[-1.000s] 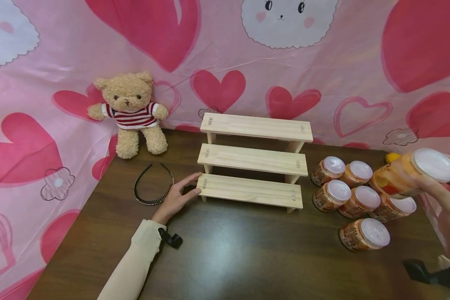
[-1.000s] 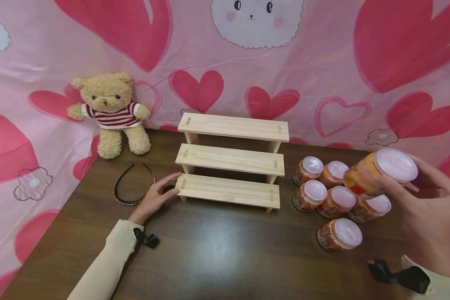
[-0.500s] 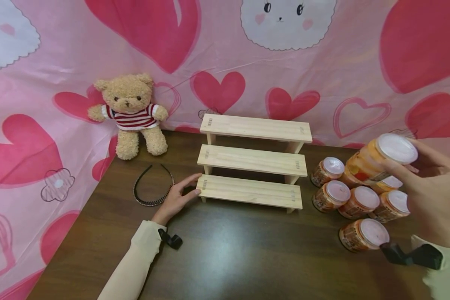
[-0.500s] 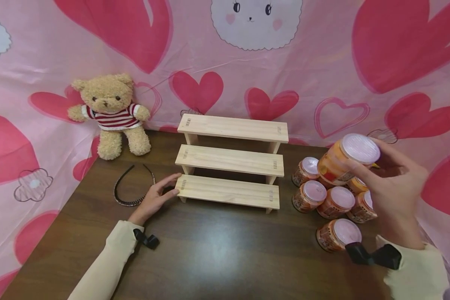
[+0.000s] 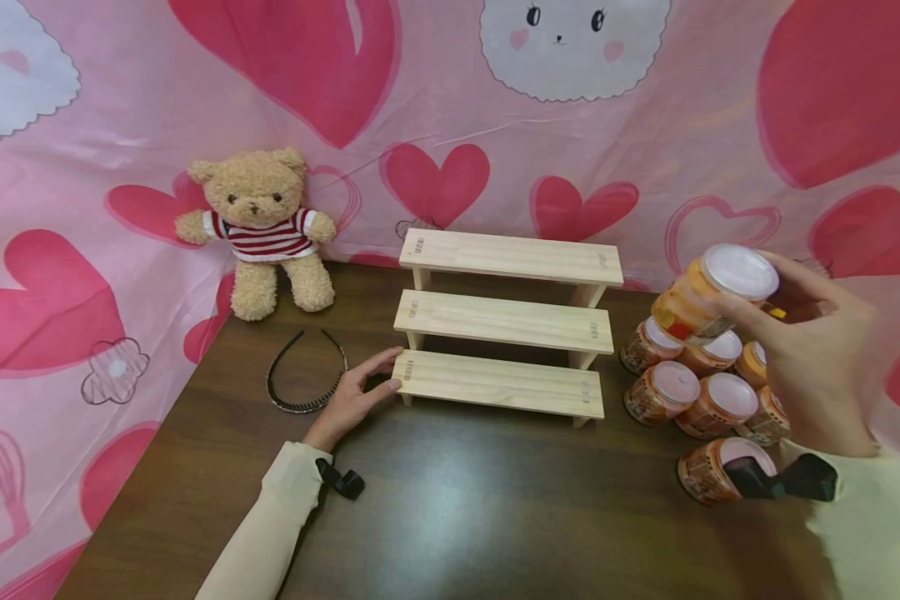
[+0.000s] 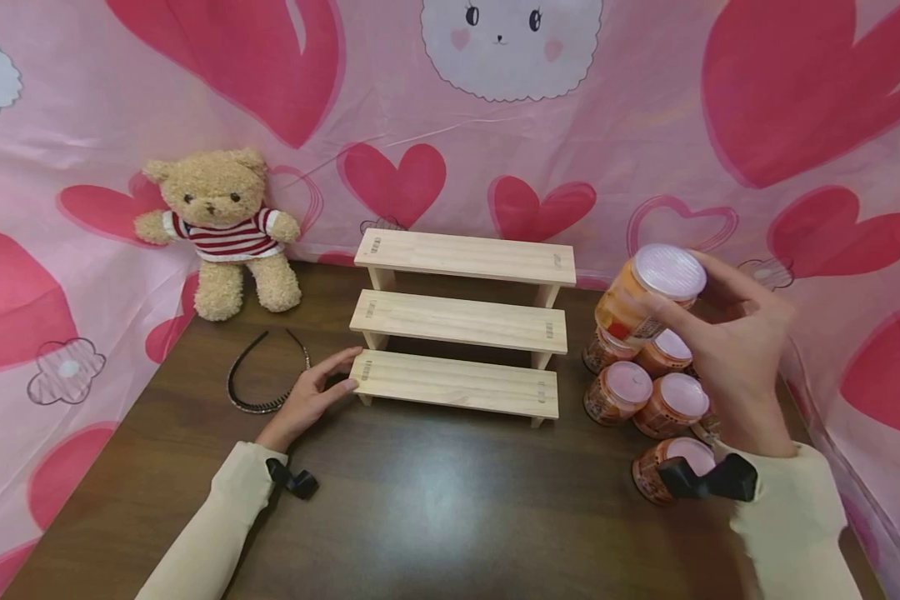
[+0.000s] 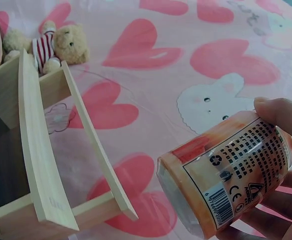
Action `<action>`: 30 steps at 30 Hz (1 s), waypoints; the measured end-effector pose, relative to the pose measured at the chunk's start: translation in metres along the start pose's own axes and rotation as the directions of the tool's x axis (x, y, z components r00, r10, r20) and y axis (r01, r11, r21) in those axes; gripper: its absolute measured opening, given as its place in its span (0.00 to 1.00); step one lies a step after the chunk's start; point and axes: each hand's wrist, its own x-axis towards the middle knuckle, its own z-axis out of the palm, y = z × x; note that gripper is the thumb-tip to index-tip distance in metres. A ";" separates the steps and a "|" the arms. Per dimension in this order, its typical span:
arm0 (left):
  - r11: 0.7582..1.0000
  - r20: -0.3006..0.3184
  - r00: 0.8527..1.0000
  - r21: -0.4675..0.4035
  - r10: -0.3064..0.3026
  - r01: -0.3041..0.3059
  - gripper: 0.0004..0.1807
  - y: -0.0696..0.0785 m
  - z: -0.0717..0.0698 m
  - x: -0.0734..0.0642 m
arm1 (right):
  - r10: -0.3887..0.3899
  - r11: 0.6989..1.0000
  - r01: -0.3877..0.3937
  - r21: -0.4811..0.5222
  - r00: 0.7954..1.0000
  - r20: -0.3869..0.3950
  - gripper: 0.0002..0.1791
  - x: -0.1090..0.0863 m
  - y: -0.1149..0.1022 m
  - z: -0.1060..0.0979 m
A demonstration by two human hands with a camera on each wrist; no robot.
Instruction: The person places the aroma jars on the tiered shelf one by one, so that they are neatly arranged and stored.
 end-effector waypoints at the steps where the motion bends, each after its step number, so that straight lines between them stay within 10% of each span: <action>1: 1.000 0.000 1.000 0.001 -0.003 0.003 0.27 0.000 0.000 0.000 | 0.003 1.000 -0.003 0.007 1.000 0.009 0.30 0.001 0.000 0.002; 14: 1.000 0.005 1.000 0.002 -0.008 0.008 0.27 0.000 -0.001 -0.001 | 0.032 0.991 -0.035 0.126 0.999 0.030 0.30 0.013 0.004 0.032; 30: 1.000 -0.004 1.000 0.027 0.007 -0.007 0.28 0.001 0.001 0.000 | 0.014 0.999 -0.012 -0.030 0.996 0.086 0.27 0.022 0.015 0.067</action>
